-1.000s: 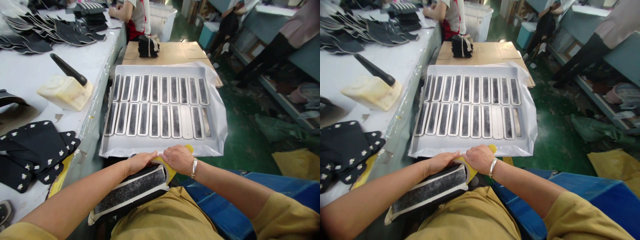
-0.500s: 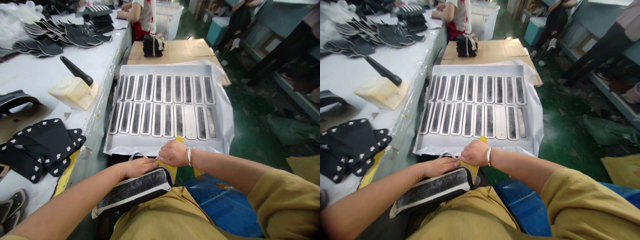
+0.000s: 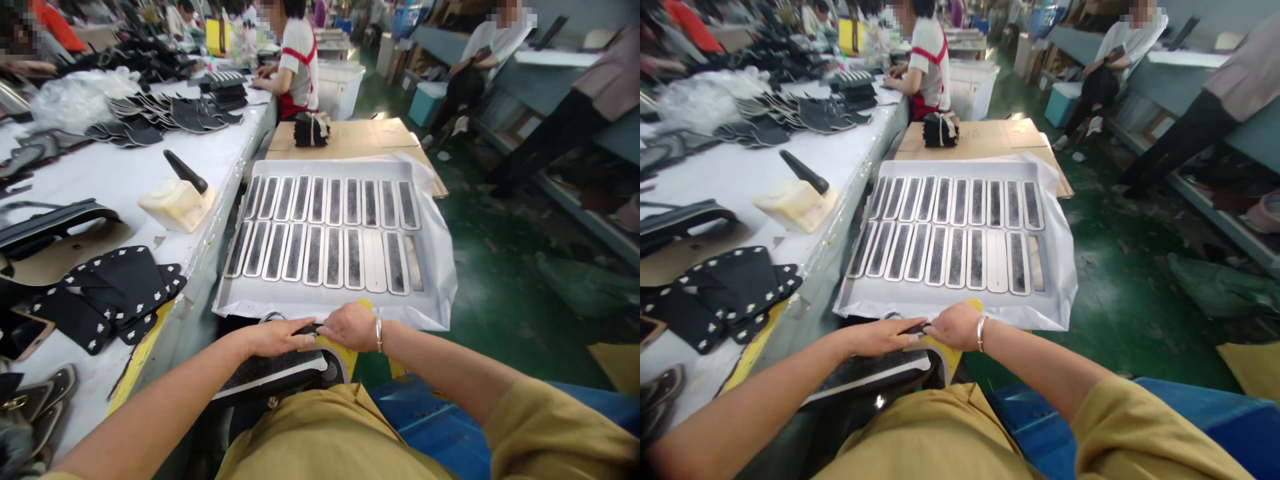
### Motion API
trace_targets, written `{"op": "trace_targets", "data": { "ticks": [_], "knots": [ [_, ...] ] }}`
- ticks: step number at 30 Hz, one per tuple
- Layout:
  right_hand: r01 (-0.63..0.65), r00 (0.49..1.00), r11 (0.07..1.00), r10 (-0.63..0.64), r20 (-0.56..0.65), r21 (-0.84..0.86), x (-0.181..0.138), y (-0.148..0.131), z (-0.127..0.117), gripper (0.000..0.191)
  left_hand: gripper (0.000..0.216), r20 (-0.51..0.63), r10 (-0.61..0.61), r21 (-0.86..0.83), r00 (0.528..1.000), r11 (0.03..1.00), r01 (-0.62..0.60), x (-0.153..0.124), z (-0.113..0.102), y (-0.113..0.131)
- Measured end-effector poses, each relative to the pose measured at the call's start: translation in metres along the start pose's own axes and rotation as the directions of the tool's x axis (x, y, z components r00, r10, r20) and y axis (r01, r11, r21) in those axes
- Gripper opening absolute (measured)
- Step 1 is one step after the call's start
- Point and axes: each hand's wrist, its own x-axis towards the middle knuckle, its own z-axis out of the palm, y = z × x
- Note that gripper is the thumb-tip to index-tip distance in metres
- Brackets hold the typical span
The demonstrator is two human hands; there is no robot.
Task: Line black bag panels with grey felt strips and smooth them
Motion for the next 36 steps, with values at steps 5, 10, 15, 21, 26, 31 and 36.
{"op": "trace_targets", "data": {
  "ticks": [5, 10, 15, 21, 26, 31, 36],
  "knots": [
    [-0.301, 0.940, 0.903, 0.336, -0.066, 0.307, -0.048, 0.046, 0.015, 0.046, 0.100, -0.284, -0.092, 0.269, 0.954, 0.948, 0.171, -0.012, 0.031, 0.024],
    [-0.449, 0.830, 0.506, 0.540, 0.135, 0.737, -0.075, 0.051, 0.075, 0.056, 0.094, -0.523, 0.017, 0.504, 0.852, 0.812, 0.293, -0.002, 0.073, 0.030],
    [-0.361, 0.879, 0.131, 0.378, 0.290, 0.923, -0.089, 0.022, 0.109, 0.050, 0.085, -0.603, 0.105, 0.558, 0.791, 0.764, 0.323, 0.002, 0.084, 0.025],
    [-0.372, 0.928, 0.174, 0.031, 0.373, 0.912, -0.096, 0.014, 0.071, 0.043, 0.080, -0.646, 0.128, 0.533, 0.753, 0.781, 0.324, 0.003, 0.088, 0.023],
    [-0.394, 0.886, 0.550, 0.017, 0.463, 0.736, -0.079, 0.007, 0.024, 0.025, 0.081, -0.678, 0.196, 0.531, 0.709, 0.797, 0.288, 0.003, 0.094, 0.019],
    [-0.305, 0.870, 0.701, -0.070, 0.488, 0.645, -0.059, 0.001, 0.008, 0.028, 0.086, -0.667, 0.222, 0.549, 0.711, 0.792, 0.267, 0.002, 0.094, 0.019],
    [-0.240, 0.879, 0.757, -0.097, 0.467, 0.608, -0.045, -0.001, 0.014, 0.023, 0.089, -0.662, 0.228, 0.560, 0.714, 0.784, 0.269, 0.002, 0.093, 0.018]
  ]
}}
